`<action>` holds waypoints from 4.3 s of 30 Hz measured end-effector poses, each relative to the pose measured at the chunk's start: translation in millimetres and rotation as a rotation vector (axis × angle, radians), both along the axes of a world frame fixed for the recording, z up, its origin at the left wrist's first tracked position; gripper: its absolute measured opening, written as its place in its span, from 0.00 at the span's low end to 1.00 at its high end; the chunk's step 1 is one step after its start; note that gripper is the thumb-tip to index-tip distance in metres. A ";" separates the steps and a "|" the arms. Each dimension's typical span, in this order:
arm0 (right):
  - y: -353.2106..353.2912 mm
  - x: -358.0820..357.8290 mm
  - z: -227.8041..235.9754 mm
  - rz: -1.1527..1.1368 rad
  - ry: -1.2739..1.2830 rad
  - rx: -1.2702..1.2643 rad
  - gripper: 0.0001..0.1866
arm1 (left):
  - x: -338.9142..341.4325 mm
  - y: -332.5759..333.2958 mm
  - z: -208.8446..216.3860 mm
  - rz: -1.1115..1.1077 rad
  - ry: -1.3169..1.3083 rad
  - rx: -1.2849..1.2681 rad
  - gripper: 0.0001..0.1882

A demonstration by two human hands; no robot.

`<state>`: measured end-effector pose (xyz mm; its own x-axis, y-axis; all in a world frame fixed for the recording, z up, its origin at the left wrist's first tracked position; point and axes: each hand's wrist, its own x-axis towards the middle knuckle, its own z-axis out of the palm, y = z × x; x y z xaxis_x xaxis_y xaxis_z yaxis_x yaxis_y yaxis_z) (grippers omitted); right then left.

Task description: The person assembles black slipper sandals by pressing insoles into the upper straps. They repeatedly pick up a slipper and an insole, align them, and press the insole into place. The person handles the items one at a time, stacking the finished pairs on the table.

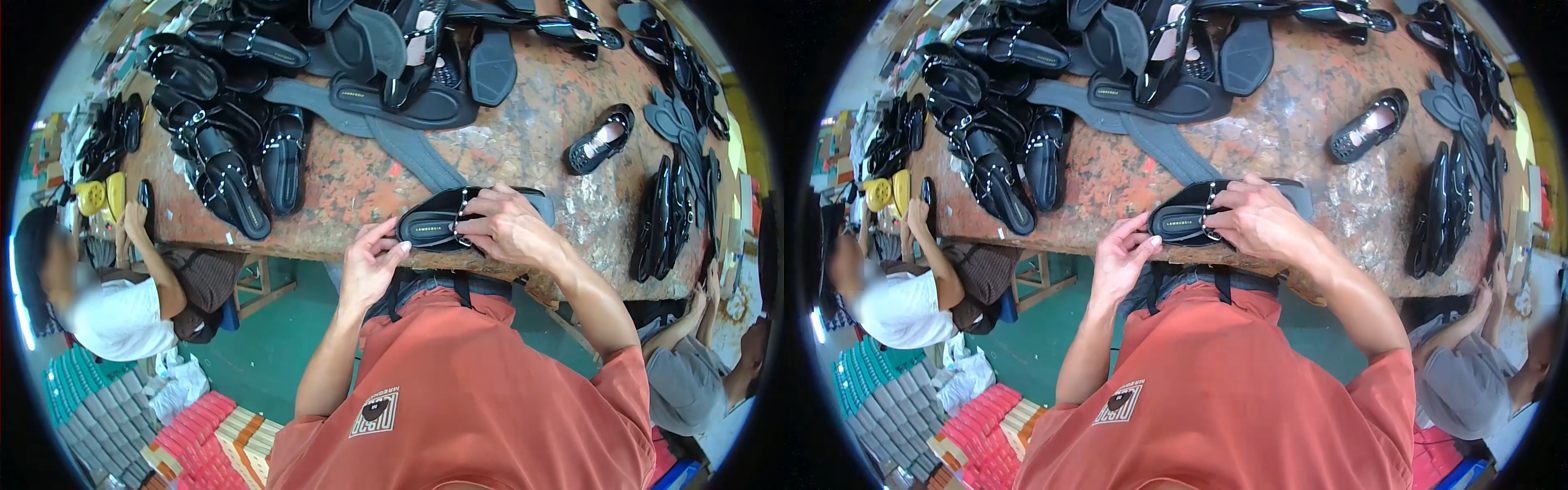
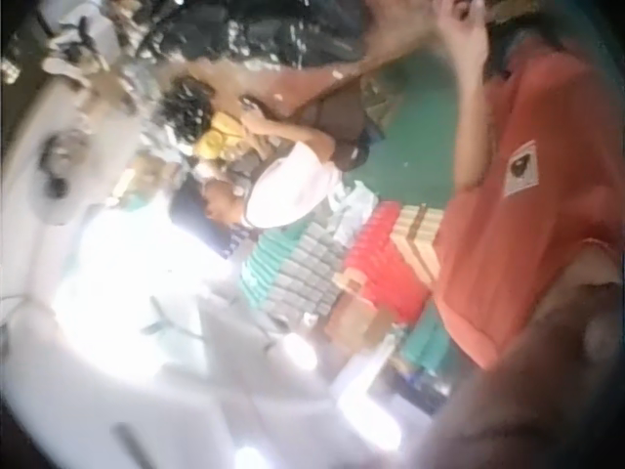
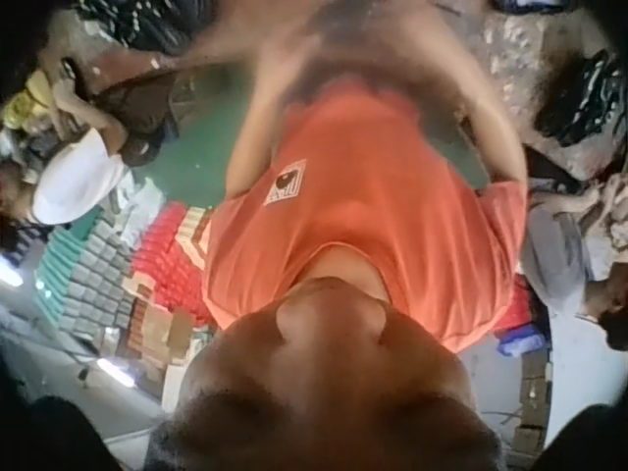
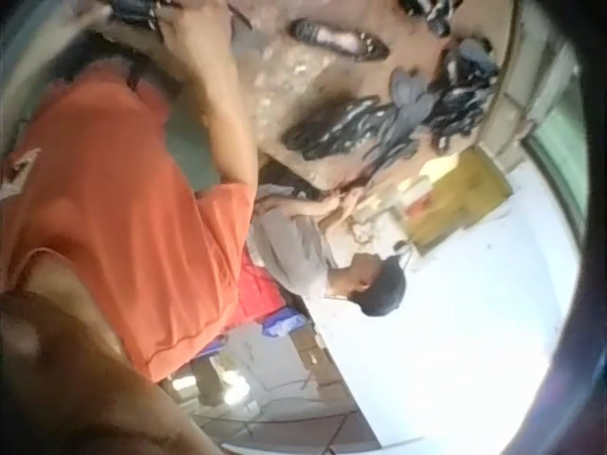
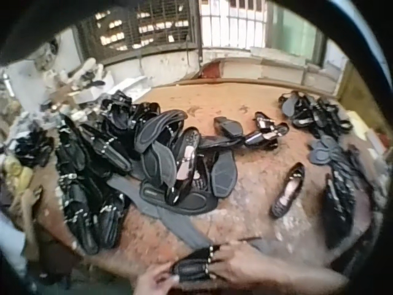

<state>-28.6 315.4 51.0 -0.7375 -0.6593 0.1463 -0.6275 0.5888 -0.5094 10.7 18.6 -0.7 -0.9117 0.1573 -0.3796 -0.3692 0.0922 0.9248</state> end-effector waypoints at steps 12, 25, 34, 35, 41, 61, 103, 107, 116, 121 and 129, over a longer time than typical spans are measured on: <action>-11.7 0.1 -3.5 0.010 -0.017 0.170 0.14 | -13.6 15.9 10.7 0.008 -0.014 -0.160 0.18; -22.3 12.2 36.4 -0.169 -0.036 0.616 0.24 | -53.7 14.4 35.5 -0.832 0.991 -0.392 0.29; 36.1 73.8 8.2 -1.112 -0.797 -0.725 0.20 | -52.7 32.5 40.9 -1.151 0.976 -0.711 0.43; 6.8 81.2 -3.8 -1.105 -0.685 -0.593 0.17 | -52.7 37.5 37.4 -1.164 0.959 -0.725 0.39; -43.0 64.6 -3.4 -0.756 0.031 0.247 0.18 | -49.1 54.4 40.6 -1.218 0.984 -0.856 0.26; 52.4 38.5 -18.5 -0.393 -0.079 0.052 0.61 | -78.9 61.3 31.9 -1.342 1.106 -0.578 0.42; 20.9 -7.1 40.7 -0.407 0.353 -0.186 0.29 | -168.6 -93.5 144.3 0.002 0.995 0.228 0.29; -68.1 -44.5 -8.7 -0.502 0.063 -0.070 0.38 | -254.8 -109.2 174.3 0.487 0.810 -0.240 0.24; -66.1 -72.1 -9.5 -0.426 0.167 0.330 0.12 | -166.4 -18.0 14.8 -0.245 0.995 -0.767 0.09; 2.6 -34.1 45.0 -0.426 -0.928 -0.558 0.12 | -155.5 -14.1 -19.5 -0.225 0.807 -0.837 0.14; 19.2 59.3 -13.4 -0.986 -0.884 -1.137 0.30 | -112.2 13.3 27.9 -0.041 0.577 -0.816 0.09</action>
<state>30.7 334.6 37.6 -0.8710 0.1843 -0.4553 0.3858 -0.3171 -0.8664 -101.5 31.9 27.2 -0.9902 0.0810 0.1136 0.1339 0.7813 0.6096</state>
